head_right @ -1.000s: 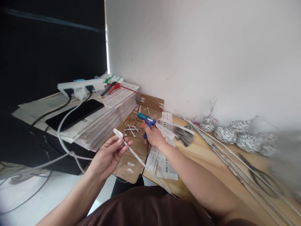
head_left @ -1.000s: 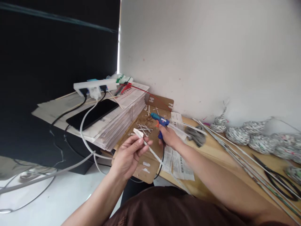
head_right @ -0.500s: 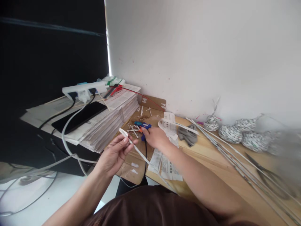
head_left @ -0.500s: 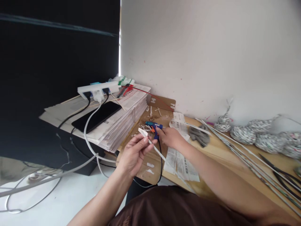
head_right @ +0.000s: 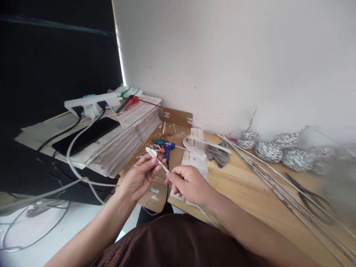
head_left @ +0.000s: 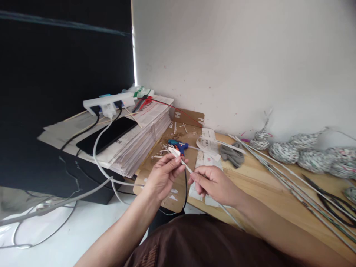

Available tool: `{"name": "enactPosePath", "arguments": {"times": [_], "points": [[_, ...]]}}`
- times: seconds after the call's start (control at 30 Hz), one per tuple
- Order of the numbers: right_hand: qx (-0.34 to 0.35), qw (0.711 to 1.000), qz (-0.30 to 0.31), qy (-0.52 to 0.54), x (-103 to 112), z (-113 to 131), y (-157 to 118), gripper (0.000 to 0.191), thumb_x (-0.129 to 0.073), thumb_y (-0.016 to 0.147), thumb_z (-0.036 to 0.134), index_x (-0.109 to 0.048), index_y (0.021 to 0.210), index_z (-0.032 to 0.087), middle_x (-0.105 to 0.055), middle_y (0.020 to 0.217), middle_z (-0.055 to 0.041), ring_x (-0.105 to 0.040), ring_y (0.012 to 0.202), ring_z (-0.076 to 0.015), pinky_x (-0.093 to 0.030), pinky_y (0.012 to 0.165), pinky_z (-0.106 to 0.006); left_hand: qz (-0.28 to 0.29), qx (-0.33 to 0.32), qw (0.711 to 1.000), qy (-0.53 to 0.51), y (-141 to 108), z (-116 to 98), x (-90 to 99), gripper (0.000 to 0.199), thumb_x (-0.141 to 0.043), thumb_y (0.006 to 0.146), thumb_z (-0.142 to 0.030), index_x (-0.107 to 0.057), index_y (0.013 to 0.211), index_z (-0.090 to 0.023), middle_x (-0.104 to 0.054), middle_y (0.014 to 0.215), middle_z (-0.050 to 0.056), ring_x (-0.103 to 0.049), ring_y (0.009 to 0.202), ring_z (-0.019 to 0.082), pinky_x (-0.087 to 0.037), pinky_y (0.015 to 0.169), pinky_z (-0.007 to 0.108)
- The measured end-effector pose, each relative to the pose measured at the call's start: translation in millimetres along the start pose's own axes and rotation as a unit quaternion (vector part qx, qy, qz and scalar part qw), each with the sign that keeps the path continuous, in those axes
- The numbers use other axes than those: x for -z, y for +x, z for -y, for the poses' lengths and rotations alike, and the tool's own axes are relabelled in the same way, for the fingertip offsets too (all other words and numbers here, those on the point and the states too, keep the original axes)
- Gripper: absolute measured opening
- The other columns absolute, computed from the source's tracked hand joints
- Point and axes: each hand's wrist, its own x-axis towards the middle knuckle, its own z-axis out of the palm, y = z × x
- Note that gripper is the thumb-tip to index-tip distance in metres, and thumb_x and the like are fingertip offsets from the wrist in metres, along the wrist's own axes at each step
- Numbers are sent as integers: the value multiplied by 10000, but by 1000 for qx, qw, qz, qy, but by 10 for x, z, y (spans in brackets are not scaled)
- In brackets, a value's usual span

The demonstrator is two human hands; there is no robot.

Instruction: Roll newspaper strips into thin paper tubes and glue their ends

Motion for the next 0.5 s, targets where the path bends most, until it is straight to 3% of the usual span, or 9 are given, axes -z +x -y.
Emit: {"name": "enactPosePath", "arguments": {"times": [0.2,0.27,0.33,0.4,0.5], "points": [[-69,972,116,195,150,-80,-52,416,-523,856,551,-584,762,151,-461,474,58,-410,379,-64,-372,424,-205,2,15,1000,5,-9,39,-71,127,-719,708,-53,-664,801,-120,-673,766,17,-702,797,142,-572,635,139],[-79,966,126,214,177,-105,-78,411,-509,862,553,-571,770,157,-440,466,65,-401,375,-67,-361,418,-206,5,18,1000,8,-4,62,-94,108,-721,710,-58,-667,784,-116,-663,749,11,-700,783,137,-573,637,140],[-59,981,89,162,187,-119,-118,390,-510,865,547,-572,822,164,-481,500,51,-453,408,-81,-366,433,-210,3,18,1000,6,7,93,-114,96,-726,707,-61,-666,760,-115,-658,744,5,-699,777,134,-576,641,143],[-7,999,4,38,187,-119,-174,346,-525,870,517,-570,836,175,-538,562,29,-511,477,-96,-380,477,-218,-2,17,1000,2,21,127,-129,95,-732,700,-61,-665,740,-115,-656,743,0,-699,783,137,-579,647,147],[74,978,-102,-167,189,-103,-267,321,-492,911,447,-574,747,183,-550,585,18,-512,526,-98,-373,536,-232,-3,19,1000,6,46,178,-148,97,-738,695,-66,-669,743,-114,-656,745,-1,-699,787,142,-584,657,158]]}}
